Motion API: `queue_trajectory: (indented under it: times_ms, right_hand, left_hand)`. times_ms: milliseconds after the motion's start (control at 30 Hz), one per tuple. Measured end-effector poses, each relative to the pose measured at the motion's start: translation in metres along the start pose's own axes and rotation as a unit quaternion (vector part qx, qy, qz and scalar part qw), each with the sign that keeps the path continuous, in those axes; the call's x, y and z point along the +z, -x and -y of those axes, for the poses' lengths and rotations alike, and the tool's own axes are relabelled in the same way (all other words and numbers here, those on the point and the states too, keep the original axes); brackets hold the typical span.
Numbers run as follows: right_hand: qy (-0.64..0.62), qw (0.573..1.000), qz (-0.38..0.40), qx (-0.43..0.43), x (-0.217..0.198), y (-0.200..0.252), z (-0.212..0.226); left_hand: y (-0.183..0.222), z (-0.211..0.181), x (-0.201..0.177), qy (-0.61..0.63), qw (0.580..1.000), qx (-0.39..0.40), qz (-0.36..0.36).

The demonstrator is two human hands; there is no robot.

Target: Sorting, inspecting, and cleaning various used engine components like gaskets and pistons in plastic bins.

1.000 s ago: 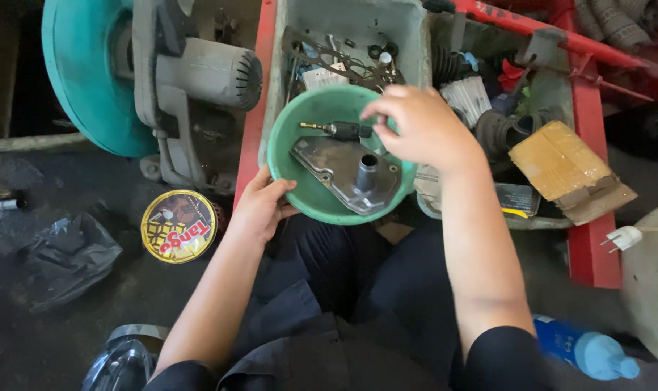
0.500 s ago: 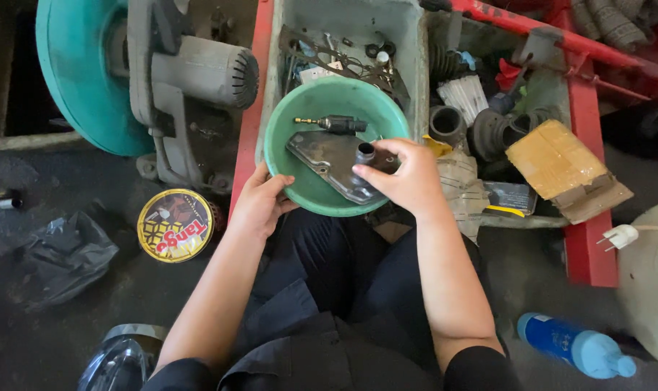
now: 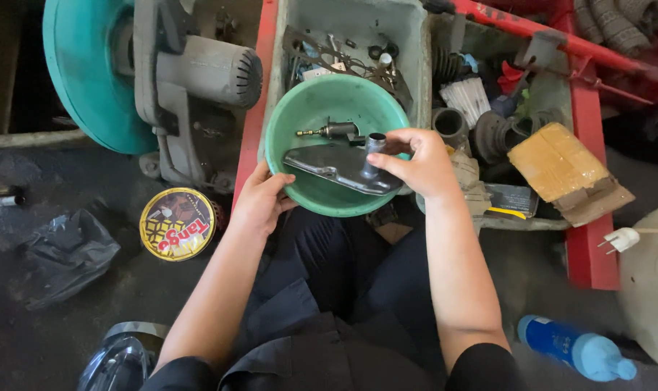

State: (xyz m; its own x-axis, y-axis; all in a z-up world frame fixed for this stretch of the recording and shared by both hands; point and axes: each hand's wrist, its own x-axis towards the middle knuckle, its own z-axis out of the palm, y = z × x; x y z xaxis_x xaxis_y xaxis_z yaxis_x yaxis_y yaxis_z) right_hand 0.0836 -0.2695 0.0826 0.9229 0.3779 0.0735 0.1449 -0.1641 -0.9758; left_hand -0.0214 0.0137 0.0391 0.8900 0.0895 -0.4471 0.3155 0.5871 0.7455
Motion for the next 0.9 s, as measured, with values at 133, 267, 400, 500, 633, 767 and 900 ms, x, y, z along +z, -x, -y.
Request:
queue_trajectory:
  times_ms: [133,267,400,500,633,767,900]
  right_hand:
    - [0.034,0.999,0.008,0.022,0.000,0.001,0.009]
    - [0.157,0.987,-0.018,-0.011,-0.001,0.004,0.023]
    - [0.232,0.959,-0.066,-0.149,-0.009,0.014,0.026]
    - [0.080,0.980,-0.164,-0.077,-0.022,0.021,-0.018]
    - [-0.168,0.967,-0.181,0.067,-0.015,0.040,-0.036]
    - [-0.349,0.915,-0.046,0.195,-0.001,0.060,-0.026]
    - [-0.388,0.893,0.001,0.227,0.004,0.080,-0.031]
  left_hand:
    - [0.002,0.003,0.000,-0.009,1.000,0.002,0.002]
    - [0.001,0.004,0.002,0.005,1.000,-0.005,-0.003]
    - [-0.005,0.004,0.001,0.001,1.000,-0.005,-0.014]
    - [-0.005,0.001,0.005,0.002,1.000,-0.010,-0.018]
    - [-0.012,0.004,0.006,0.009,1.000,-0.002,-0.001]
    - [-0.010,0.009,0.008,0.009,1.000,-0.013,0.010]
    - [0.001,0.012,0.007,-0.006,1.000,-0.025,0.012]
